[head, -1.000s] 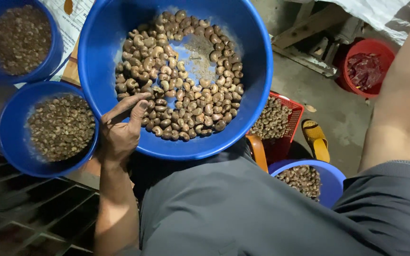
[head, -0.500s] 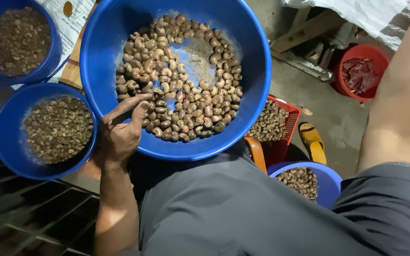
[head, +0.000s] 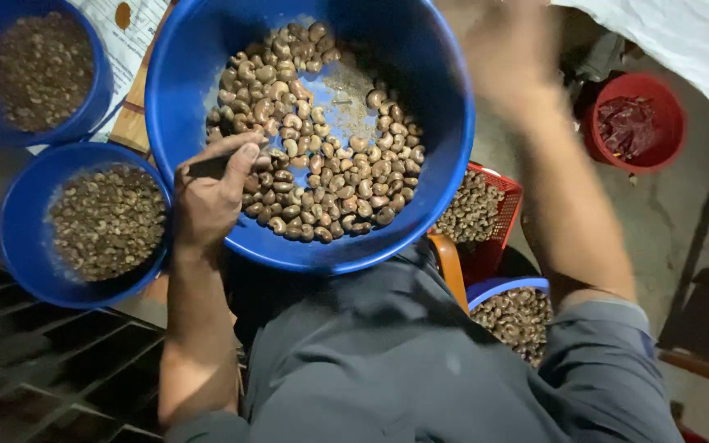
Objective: Manually cracking nuts with a small tool and sorting the kernels into basins
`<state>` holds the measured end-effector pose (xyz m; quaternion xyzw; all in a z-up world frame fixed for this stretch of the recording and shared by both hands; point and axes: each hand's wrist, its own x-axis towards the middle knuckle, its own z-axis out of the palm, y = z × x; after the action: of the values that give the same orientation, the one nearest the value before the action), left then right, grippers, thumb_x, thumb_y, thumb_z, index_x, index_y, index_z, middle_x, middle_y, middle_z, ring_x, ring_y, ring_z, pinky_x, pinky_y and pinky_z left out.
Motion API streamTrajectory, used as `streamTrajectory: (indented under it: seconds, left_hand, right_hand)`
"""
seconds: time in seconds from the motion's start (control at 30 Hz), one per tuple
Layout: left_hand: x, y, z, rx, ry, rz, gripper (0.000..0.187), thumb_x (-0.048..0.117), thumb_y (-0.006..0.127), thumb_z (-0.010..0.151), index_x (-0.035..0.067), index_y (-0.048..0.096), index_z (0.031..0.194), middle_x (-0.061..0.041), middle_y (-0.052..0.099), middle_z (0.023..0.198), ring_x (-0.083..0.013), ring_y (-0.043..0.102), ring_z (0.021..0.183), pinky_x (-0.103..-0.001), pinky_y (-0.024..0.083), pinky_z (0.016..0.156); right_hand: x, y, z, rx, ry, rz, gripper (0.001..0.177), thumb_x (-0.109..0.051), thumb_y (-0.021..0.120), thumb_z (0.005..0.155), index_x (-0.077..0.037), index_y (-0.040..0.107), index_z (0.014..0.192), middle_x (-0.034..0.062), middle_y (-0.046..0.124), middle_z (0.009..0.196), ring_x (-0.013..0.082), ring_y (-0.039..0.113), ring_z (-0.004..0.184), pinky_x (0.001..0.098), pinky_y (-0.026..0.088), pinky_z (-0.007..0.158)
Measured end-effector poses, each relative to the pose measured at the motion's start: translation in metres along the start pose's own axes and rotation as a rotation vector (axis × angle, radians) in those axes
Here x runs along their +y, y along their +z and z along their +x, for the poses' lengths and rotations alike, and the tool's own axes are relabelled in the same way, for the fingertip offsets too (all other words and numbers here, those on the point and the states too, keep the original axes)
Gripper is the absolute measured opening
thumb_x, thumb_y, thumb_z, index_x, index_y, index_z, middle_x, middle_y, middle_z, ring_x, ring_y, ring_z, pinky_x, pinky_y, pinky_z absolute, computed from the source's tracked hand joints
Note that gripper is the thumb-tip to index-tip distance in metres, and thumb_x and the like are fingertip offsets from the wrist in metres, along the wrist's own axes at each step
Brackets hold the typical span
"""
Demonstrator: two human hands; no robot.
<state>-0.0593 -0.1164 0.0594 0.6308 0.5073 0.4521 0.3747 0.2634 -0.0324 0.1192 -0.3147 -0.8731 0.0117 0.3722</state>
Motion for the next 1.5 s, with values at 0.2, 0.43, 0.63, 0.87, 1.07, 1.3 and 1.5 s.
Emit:
streamTrajectory:
  seconds: [0.2, 0.43, 0.63, 0.87, 1.07, 1.3, 1.5]
  left_hand:
    - [-0.018, 0.002, 0.001, 0.045, 0.052, 0.043, 0.018, 0.013, 0.065, 0.108, 0.000, 0.077, 0.113, -0.020, 0.076, 0.093, -0.0292, 0.075, 0.090, -0.045, 0.060, 0.081]
    - [-0.017, -0.001, -0.001, 0.039, 0.065, 0.071, 0.017, 0.013, 0.065, 0.108, 0.001, 0.076, 0.114, -0.019, 0.076, 0.090, -0.0307, 0.076, 0.094, -0.047, 0.059, 0.085]
    - [-0.027, -0.004, -0.002, 0.007, 0.049, 0.113, 0.019, 0.018, 0.066, 0.109, 0.003, 0.076, 0.116, -0.015, 0.077, 0.089, -0.0332, 0.076, 0.095, -0.047, 0.059, 0.088]
    - [-0.025, 0.005, -0.004, 0.011, 0.063, 0.109, 0.018, 0.016, 0.065, 0.110, 0.004, 0.076, 0.117, -0.016, 0.077, 0.088, -0.0312, 0.076, 0.096, -0.045, 0.059, 0.087]
    - [-0.021, 0.006, -0.003, 0.006, 0.027, 0.090, 0.018, 0.017, 0.065, 0.110, 0.005, 0.076, 0.116, -0.015, 0.078, 0.090, -0.0277, 0.076, 0.094, -0.042, 0.059, 0.087]
    - [-0.020, 0.013, 0.000, -0.014, -0.037, 0.010, 0.019, 0.018, 0.064, 0.108, 0.003, 0.075, 0.115, -0.019, 0.077, 0.098, -0.0263, 0.077, 0.093, -0.043, 0.060, 0.087]
    - [-0.032, 0.014, -0.001, 0.028, -0.024, 0.026, 0.019, 0.017, 0.066, 0.107, 0.002, 0.076, 0.115, -0.021, 0.077, 0.096, -0.0297, 0.077, 0.092, -0.042, 0.062, 0.082]
  right_hand:
    - [-0.068, 0.160, -0.002, -0.924, 0.349, -0.078, 0.056, -0.023, 0.058, 0.095, -0.014, 0.048, 0.150, 0.0134, 0.075, 0.092, 0.0289, 0.073, 0.069, 0.0431, 0.057, 0.053]
    - [-0.049, 0.243, -0.057, -0.879, 0.140, -0.244, 0.049, -0.030, 0.064, 0.090, -0.009, 0.060, 0.134, 0.0152, 0.078, 0.094, 0.0350, 0.077, 0.077, 0.0520, 0.062, 0.061]
    - [-0.084, 0.190, -0.033, -0.830, 0.177, -0.269, 0.042, -0.017, 0.047, 0.097, -0.014, 0.061, 0.137, 0.0120, 0.074, 0.114, 0.0340, 0.074, 0.101, 0.0470, 0.063, 0.074]
    - [-0.051, 0.214, -0.073, -0.892, 0.309, -0.303, 0.044, -0.022, 0.049, 0.094, -0.017, 0.067, 0.134, 0.0161, 0.070, 0.130, 0.0372, 0.075, 0.094, 0.0525, 0.062, 0.067]
    - [-0.049, 0.223, -0.078, -0.930, 0.276, -0.280, 0.042, -0.028, 0.049, 0.093, -0.018, 0.064, 0.131, 0.0113, 0.077, 0.112, 0.0336, 0.076, 0.099, 0.0475, 0.063, 0.073]
    - [-0.047, 0.232, -0.082, -0.678, 0.171, -0.249, 0.040, -0.028, 0.066, 0.085, -0.020, 0.066, 0.123, 0.0095, 0.072, 0.103, 0.0342, 0.072, 0.094, 0.0475, 0.061, 0.068]
    - [-0.063, 0.209, -0.064, -0.583, 0.125, -0.121, 0.047, -0.028, 0.077, 0.080, -0.018, 0.061, 0.123, 0.0105, 0.067, 0.105, 0.0344, 0.070, 0.095, 0.0484, 0.063, 0.070]
